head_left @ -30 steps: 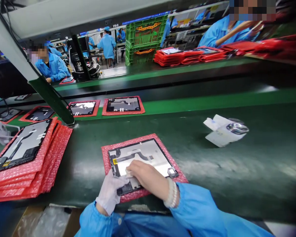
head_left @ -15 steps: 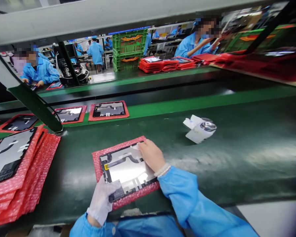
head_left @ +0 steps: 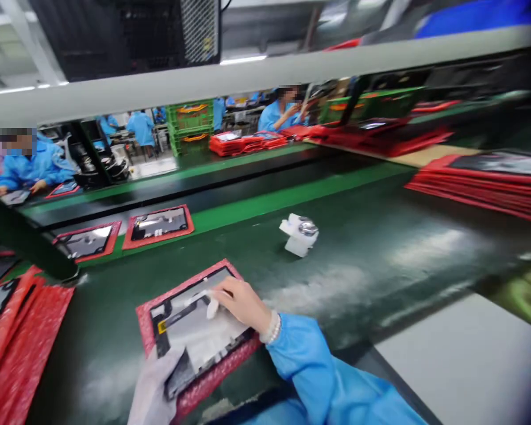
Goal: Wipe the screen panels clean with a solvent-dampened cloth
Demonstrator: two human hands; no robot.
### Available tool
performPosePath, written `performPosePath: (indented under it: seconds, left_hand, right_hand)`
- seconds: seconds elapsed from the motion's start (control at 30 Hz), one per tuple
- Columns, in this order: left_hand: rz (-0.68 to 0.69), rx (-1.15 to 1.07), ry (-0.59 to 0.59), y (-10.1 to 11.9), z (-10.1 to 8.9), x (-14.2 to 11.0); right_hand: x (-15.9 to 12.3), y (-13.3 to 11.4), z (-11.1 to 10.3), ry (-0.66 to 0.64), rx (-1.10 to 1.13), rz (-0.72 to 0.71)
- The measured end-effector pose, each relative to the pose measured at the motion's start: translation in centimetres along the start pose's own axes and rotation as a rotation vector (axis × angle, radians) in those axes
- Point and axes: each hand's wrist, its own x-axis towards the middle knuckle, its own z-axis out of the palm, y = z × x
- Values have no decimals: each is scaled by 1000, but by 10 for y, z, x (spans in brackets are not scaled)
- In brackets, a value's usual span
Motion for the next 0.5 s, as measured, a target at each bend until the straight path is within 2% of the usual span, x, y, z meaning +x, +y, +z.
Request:
performPosePath:
  seconds: [0.07, 0.13, 0.2, 0.23, 0.27, 0.33, 0.37, 0.43, 0.5]
  left_hand:
    - [87, 88, 50, 6, -14, 0]
    - [162, 111, 83, 12, -29, 4]
    - [315, 169, 60, 17, -41, 9]
    - [413, 220, 20, 18, -45, 11]
    - [505, 278, -34, 19, -47, 14]
    - [685, 454, -128, 19, -49, 19]
    - [770, 552, -110, 18, -49, 21]
    - [880, 700, 70, 14, -47, 22]
    - [901, 773, 260, 9, -46, 16]
  right_hand:
    - [4, 7, -27, 168, 101, 106]
    - [10, 18, -54, 416, 346, 248]
    - [13, 26, -73, 614, 667, 355]
    - [13, 28, -75, 653, 791, 388]
    - [13, 29, -73, 643, 859, 407]
    - [10, 26, -57, 527, 904, 418]
    - [7, 25, -45, 443, 893, 403]
    - [0, 22, -19, 259, 810, 326]
    - [-4, 24, 4, 88, 656, 215]
